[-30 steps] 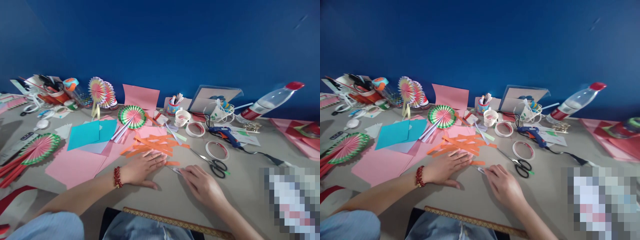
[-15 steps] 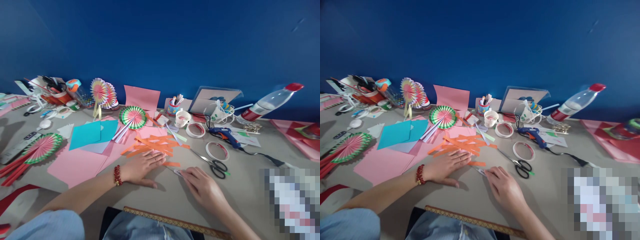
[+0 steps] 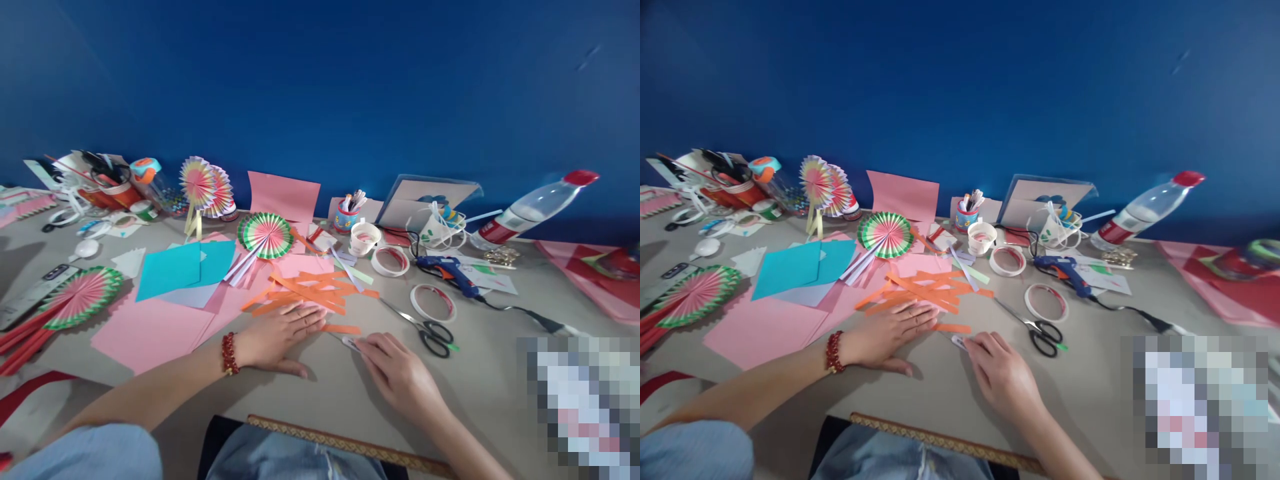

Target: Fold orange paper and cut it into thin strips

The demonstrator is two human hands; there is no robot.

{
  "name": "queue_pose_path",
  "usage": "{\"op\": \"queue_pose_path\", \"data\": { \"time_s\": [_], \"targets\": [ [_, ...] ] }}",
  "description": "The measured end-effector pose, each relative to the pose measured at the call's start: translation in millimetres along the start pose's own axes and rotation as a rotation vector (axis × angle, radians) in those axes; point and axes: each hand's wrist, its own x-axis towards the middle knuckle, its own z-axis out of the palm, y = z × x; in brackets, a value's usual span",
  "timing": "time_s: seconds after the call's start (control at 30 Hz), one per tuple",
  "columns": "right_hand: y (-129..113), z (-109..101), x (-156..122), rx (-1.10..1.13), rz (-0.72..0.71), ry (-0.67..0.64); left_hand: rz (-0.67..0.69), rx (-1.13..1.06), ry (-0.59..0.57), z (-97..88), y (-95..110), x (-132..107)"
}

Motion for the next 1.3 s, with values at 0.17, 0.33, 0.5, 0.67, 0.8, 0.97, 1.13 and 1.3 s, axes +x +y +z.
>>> {"op": "queue_pose_path", "data": {
  "time_s": [0.17,0.33,0.5,0.67,0.8,0.97,1.13,1.3],
  "targets": [
    [-1.0,5.1,1.9,-0.010,0.012,-0.007,-0.008,-0.014,-0.031,-1.9,0.5,0.5],
    [-2.1,2.8,1.0,-0.006,-0.002,-0.012,-0.004,-0.006,-0.012,-1.1,0.4,0.0],
    [-2.8,-0.4,0.5,-0.021,-0.003,0.006,0.003,0.017,0.007,-1.8,0.8,0.5],
    [-2.1,2.2,-0.1,-0.024,-0.013,-0.006,-0.001,0.016,0.009,-1.6,0.8,1.0],
    [-1.7,2.4,-4.3,-0.025,-0.007,-0.015,0.007,0.022,0.011,-1.1,0.6,0.6],
    [-5.0,0.9,-4.6,-0.035,-0.001,-0.008,0.001,0.022,0.013,-1.9,0.5,0.5],
    [-5.9,0.7,-4.7,-0.016,-0.002,0.012,-0.008,-0.008,0.020,-2.7,0.5,1.1],
    [-5.4,0.7,-5.8,-0.016,0.019,-0.001,-0.050,-0.040,-0.016,-10.3,2.6,-6.0]
  ]
}}
